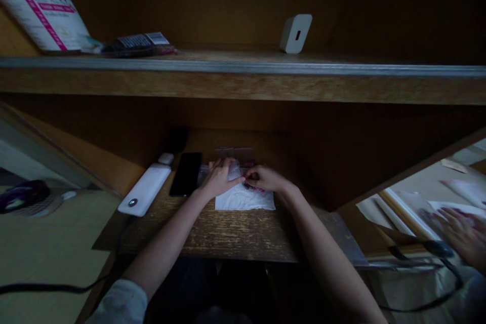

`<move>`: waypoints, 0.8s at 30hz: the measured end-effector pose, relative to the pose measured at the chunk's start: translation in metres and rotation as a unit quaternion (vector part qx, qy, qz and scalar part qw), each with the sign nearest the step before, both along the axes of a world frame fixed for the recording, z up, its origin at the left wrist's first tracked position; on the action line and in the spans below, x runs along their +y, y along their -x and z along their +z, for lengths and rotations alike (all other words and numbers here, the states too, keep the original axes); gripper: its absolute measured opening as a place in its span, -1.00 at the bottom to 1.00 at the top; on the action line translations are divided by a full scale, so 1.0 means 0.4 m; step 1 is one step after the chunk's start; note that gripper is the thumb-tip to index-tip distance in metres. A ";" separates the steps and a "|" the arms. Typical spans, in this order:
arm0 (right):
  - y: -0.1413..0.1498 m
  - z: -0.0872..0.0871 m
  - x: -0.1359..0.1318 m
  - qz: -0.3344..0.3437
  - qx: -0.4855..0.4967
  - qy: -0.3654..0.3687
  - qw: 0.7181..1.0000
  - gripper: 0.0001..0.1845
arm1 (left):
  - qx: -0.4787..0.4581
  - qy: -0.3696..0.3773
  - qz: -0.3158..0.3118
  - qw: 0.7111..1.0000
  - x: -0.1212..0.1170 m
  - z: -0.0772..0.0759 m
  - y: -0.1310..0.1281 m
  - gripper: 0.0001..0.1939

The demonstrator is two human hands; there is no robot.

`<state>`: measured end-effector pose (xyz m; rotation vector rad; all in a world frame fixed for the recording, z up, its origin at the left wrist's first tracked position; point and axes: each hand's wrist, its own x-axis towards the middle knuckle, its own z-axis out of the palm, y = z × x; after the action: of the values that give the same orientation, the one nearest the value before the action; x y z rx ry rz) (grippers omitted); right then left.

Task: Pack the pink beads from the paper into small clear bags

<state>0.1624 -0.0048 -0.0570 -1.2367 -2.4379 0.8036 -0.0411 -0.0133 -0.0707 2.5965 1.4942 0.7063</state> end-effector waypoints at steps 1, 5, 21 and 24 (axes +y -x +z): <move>0.001 -0.001 -0.001 -0.001 -0.010 -0.005 1.000 -0.88 | -0.002 0.000 0.002 1.000 0.000 0.000 0.001 -0.40; 0.005 -0.005 -0.001 0.001 -0.031 -0.019 0.999 -0.88 | -0.005 0.001 0.013 1.000 0.002 0.002 0.006 -0.42; 0.011 0.006 -0.005 -0.043 0.182 -0.024 0.982 -0.79 | -0.001 -0.004 -0.001 1.000 -0.001 -0.003 0.005 -0.39; 0.034 -0.008 -0.009 -0.044 0.206 -0.037 0.977 -0.75 | -0.002 0.002 -0.006 1.000 -0.001 -0.007 0.005 -0.39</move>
<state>0.1487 -0.0082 -0.0602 -1.0239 -2.0469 0.8391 -0.0432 -0.0139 -0.0734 2.5974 1.4764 0.7071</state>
